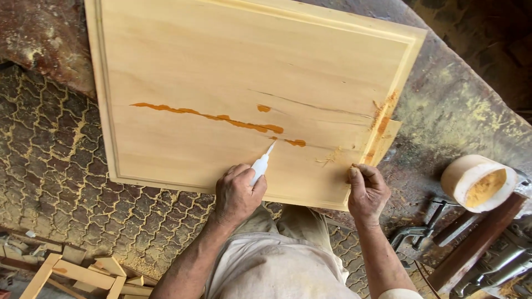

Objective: Repair cracks and imperfections in a wooden board using glue, sawdust, and sandpaper.

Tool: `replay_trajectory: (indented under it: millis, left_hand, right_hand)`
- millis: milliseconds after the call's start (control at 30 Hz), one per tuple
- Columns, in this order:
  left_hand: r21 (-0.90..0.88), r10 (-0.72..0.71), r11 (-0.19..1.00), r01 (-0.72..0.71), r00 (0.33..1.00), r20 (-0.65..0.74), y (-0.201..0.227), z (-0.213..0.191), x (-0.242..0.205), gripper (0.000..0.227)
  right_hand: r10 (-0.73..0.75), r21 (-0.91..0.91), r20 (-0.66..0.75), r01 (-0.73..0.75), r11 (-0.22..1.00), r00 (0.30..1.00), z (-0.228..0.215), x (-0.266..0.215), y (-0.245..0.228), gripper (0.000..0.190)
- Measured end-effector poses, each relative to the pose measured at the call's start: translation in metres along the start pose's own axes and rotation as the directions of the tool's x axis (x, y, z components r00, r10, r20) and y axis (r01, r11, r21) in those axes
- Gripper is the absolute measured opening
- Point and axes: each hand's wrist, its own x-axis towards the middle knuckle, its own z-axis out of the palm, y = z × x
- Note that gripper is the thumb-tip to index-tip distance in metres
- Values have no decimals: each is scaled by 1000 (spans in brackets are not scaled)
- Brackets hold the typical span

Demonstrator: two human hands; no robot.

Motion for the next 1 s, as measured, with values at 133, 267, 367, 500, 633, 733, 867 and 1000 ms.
replay_trajectory:
  millis: [133,267,367,500,633,733,867,1000]
  left_hand:
    - [17,17,1000,-17,1000,11,12,19,0,19]
    - [-3,40,999,-40,999,36,31,39,2,17]
    - [6,59,998,-59,996,72,41,54,5,15]
    - [-16,106,994,-105,989,101,48,65,6,14]
    - [-48,144,989,-140,986,82,55,69,14,16]
    - [-46,116,992,-118,992,-49,59,54,31,15]
    - [4,76,997,-76,995,-65,48,40,40,21]
    - [43,54,998,-49,992,-115,36,27,43,18]
  right_hand:
    - [54,71,21,-55,996,998,-22,-8,11,12]
    - [62,18,27,-63,998,998,-38,-14,17,13]
    - [87,-36,43,-85,996,995,-45,-17,19,13]
    - [115,-88,80,-108,990,990,-40,-19,12,14]
    - [-99,-294,225,164,942,969,-31,-20,23,4]
    - [-126,-235,272,193,953,954,-14,-17,-15,8]
    - [-112,-227,266,175,958,957,-5,-14,-20,8]
    - [-74,-238,273,141,961,959,-3,-13,-23,10]
